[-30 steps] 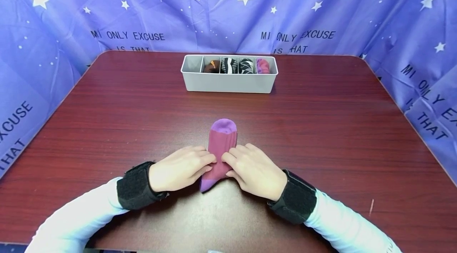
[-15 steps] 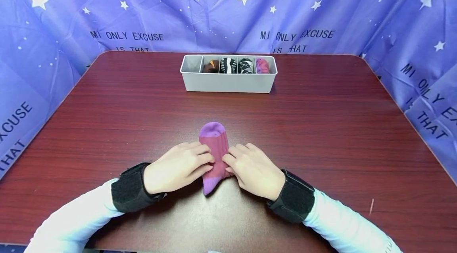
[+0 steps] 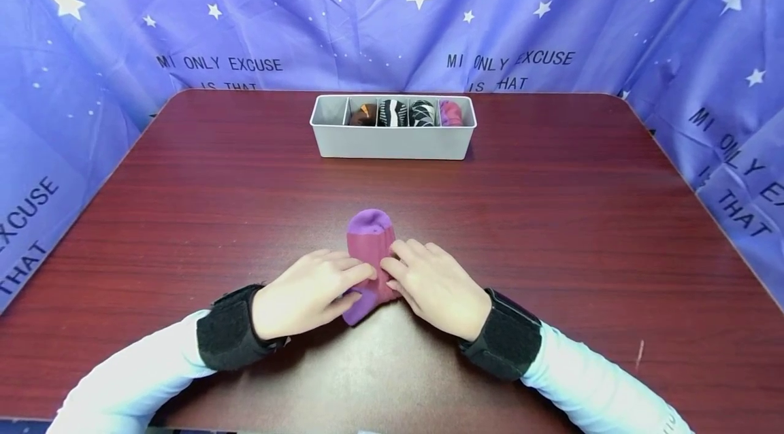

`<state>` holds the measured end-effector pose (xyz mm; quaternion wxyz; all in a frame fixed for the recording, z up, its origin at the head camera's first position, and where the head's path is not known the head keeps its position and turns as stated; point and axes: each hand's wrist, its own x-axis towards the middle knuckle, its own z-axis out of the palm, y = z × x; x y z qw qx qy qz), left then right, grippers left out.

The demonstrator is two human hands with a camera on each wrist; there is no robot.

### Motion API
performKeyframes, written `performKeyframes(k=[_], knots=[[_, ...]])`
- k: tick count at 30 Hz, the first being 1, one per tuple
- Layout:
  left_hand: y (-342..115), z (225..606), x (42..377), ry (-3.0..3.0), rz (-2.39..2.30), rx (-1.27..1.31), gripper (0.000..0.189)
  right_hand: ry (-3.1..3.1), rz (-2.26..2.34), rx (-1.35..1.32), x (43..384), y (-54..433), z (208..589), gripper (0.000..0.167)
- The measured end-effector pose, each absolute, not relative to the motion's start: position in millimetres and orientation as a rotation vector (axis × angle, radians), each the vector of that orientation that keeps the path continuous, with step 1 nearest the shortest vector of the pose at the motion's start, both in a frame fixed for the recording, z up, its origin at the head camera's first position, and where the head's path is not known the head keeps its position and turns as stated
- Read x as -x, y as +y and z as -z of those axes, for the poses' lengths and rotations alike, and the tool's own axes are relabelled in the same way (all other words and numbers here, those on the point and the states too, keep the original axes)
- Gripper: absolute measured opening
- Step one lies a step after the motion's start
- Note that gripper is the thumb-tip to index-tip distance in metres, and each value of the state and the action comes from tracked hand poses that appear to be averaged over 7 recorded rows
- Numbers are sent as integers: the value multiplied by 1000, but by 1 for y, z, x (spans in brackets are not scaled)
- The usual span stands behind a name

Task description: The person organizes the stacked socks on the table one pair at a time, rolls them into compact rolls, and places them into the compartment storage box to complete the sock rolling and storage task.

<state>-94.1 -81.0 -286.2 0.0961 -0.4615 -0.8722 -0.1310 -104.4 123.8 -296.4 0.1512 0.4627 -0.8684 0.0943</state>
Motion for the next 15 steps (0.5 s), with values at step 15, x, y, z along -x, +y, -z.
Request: performKeyframes(k=[15], knots=[[-76,282,119,-2685,174,1393,9,-2568,-209,-1351,103,124,292,35]])
